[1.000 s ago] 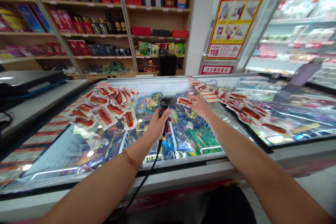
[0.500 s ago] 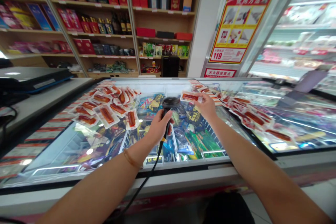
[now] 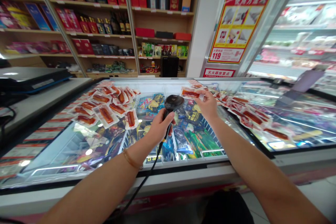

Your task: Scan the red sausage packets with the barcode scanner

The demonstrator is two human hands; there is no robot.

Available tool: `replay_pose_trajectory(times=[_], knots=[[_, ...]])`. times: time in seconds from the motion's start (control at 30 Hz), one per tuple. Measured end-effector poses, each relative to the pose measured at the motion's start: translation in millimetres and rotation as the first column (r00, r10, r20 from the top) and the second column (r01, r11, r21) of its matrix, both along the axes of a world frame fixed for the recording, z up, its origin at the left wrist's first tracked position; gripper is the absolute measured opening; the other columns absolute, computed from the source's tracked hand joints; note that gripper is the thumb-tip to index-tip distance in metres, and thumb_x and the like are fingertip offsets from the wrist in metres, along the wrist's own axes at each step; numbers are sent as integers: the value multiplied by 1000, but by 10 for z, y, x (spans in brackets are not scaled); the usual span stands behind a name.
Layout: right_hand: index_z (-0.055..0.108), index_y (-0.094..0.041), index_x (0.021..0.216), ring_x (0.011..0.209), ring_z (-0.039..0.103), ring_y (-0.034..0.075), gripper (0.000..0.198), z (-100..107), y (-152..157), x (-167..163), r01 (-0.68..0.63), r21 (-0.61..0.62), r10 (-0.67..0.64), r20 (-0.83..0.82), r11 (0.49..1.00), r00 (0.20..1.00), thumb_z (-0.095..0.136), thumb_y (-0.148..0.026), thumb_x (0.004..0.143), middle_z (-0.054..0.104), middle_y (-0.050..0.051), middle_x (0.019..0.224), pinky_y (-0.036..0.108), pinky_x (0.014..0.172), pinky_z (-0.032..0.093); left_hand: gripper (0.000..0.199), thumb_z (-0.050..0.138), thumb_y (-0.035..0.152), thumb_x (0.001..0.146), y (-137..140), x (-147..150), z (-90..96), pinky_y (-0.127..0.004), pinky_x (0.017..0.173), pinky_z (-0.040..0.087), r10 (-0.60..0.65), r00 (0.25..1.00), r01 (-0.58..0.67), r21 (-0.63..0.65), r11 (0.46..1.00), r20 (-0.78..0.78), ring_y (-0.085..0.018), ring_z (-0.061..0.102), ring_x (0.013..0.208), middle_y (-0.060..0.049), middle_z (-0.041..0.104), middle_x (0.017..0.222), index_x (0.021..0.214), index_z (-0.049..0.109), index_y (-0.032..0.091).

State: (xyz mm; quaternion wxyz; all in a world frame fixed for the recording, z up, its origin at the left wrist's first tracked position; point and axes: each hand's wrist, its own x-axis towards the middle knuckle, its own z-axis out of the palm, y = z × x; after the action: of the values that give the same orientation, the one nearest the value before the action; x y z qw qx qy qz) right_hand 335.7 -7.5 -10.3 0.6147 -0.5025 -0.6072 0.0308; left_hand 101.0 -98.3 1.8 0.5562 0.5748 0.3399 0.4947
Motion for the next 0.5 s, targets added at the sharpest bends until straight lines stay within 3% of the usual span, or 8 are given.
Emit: replay_pose_trajectory(times=[0.33,0.5], knots=[[67,-20,105,99,66,24,31,-51,26,22,-1,2,1,8,1000,1000,62,-36,79,69,10,109,39,91,53,46,64,62,78,7,1,-20,-21,37,38,-15,1000,15,6,1000,-3,-6,49,39,5,60,69,87,44,21],[68,-18,113,99,66,27,41,-168,41,-36,111,-73,-97,170,991,981,55,-43,83,71,12,109,40,86,54,52,68,64,73,-8,16,17,-20,36,37,117,993,-115,-31,993,36,-6,48,36,6,59,66,94,46,21]])
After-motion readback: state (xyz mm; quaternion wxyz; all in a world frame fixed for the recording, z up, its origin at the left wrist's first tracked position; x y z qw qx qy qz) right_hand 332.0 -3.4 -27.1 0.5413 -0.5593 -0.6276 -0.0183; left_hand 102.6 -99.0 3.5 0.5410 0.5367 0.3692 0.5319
